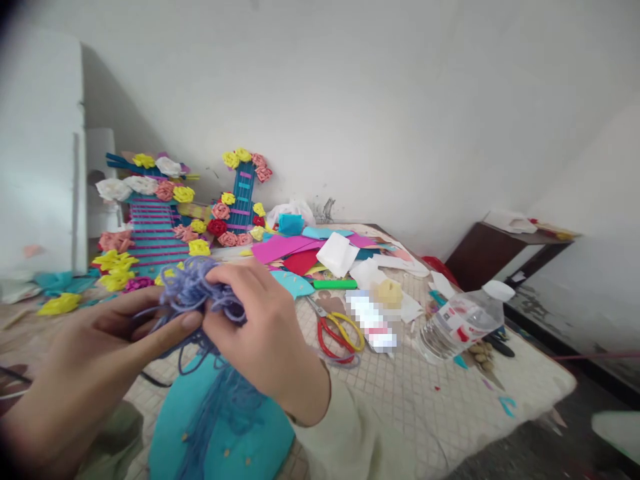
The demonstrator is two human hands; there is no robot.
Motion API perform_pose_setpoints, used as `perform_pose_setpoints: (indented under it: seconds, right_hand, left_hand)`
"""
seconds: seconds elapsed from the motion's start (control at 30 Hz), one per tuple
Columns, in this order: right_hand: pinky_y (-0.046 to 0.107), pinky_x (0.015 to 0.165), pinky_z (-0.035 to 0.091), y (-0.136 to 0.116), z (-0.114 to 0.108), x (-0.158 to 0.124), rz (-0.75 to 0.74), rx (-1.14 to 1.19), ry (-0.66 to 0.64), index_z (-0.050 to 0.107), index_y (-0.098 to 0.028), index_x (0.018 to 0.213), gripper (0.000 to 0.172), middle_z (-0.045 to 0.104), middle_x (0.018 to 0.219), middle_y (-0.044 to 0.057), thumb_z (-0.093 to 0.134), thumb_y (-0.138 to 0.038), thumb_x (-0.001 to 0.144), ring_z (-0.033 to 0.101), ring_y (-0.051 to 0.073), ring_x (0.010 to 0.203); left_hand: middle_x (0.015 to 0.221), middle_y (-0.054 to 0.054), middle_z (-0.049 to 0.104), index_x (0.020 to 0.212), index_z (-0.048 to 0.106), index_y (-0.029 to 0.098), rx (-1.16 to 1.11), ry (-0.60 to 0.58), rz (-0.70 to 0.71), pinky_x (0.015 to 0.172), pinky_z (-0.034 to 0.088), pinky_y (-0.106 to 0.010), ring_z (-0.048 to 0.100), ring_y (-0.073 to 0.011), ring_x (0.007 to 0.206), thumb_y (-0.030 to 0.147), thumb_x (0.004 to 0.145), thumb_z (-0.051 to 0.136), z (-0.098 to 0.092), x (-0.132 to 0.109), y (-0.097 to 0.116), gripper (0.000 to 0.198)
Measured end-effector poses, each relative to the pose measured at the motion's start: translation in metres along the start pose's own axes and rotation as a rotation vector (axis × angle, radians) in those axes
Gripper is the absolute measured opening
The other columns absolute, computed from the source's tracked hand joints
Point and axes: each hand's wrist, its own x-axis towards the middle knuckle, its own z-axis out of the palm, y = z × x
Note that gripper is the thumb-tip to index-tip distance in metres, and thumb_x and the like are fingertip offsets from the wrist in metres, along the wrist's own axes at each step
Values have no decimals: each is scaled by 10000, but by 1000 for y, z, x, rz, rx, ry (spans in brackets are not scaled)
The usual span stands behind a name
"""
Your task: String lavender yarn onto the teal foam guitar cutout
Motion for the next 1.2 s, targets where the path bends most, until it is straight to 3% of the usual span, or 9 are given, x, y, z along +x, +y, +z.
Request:
perform_pose_setpoints:
  seconds: [0.1, 0.3, 0.47, 0.6, 0.73, 0.87, 0.97, 1.07, 1.2]
  right_hand:
    - [210, 800, 448, -2, -3, 0, -23, 20, -33, 561, -165, 910, 232, 595, 893, 18, 549, -44, 712, 558, 111, 869]
    - [238, 744, 455, -7, -4, 0, 60, 25, 30, 549, -207, 878, 239, 607, 858, -10, 539, -59, 691, 567, 124, 808]
    - [219, 607, 451, -2, -1, 0, 179, -10, 153, 582, -206, 809, 178, 621, 758, -30, 548, -79, 689, 554, 104, 649]
    - [213, 536, 429, 4, -4, 2, 261, 11, 227, 585, -205, 757, 169, 612, 691, -41, 526, -63, 689, 523, 90, 559]
    - [222, 550, 434, 6, -7, 4, 290, 45, 198, 582, -199, 769, 142, 610, 705, -30, 520, -90, 703, 531, 98, 578]
    - [225, 640, 464, 3, -10, 5, 286, 236, -94, 554, -208, 942, 192, 618, 873, -5, 536, -176, 753, 575, 116, 740]
    - [251, 709, 474, -1, -10, 5, 292, 245, -238, 526, -226, 1053, 359, 611, 972, 9, 630, -247, 710, 580, 140, 827]
    - [244, 685, 475, -1, -8, 4, 295, 206, -201, 569, -221, 981, 280, 628, 894, -6, 578, -155, 709, 582, 126, 767]
    - [243, 614, 462, 5, -5, 3, 334, 88, 26, 604, -206, 869, 236, 624, 784, -10, 525, -92, 677, 554, 115, 653]
  left_hand:
    - [569, 43, 620, 691, 702, 264, -74, -17, 5, 434, 400, -176, 502, -100, 497, 278, 594, 701, 2, 0, 2, 98]
    - [533, 32, 594, 646, 701, 253, -313, -354, -152, 455, 420, -192, 498, -111, 511, 204, 638, 642, -1, 0, 8, 77]
    - [581, 16, 610, 604, 690, 236, -435, -279, -264, 440, 395, -186, 472, -96, 495, 212, 597, 587, -7, -1, 9, 107]
    - [518, 4, 555, 567, 665, 205, -459, -378, -274, 439, 399, -219, 479, -113, 476, 234, 600, 581, -8, 0, 11, 95]
    - [515, 34, 512, 555, 601, 218, -343, -305, -200, 447, 364, -205, 449, -104, 485, 251, 610, 621, -4, -2, 9, 67]
    - [487, 66, 409, 527, 496, 212, -78, -115, -36, 424, 260, -199, 353, -90, 464, 295, 632, 652, -3, -1, 5, 205]
    - [508, 68, 393, 544, 484, 215, 36, -74, 33, 448, 264, -207, 353, -96, 484, 305, 658, 635, -5, 0, 4, 209]
    - [510, 70, 385, 563, 493, 221, 30, -51, 28, 438, 236, -215, 332, -98, 477, 307, 651, 628, -5, -2, 5, 183]
    - [512, 67, 362, 549, 485, 221, 22, -15, 65, 436, 211, -231, 306, -101, 481, 285, 629, 633, -4, -5, 4, 180]
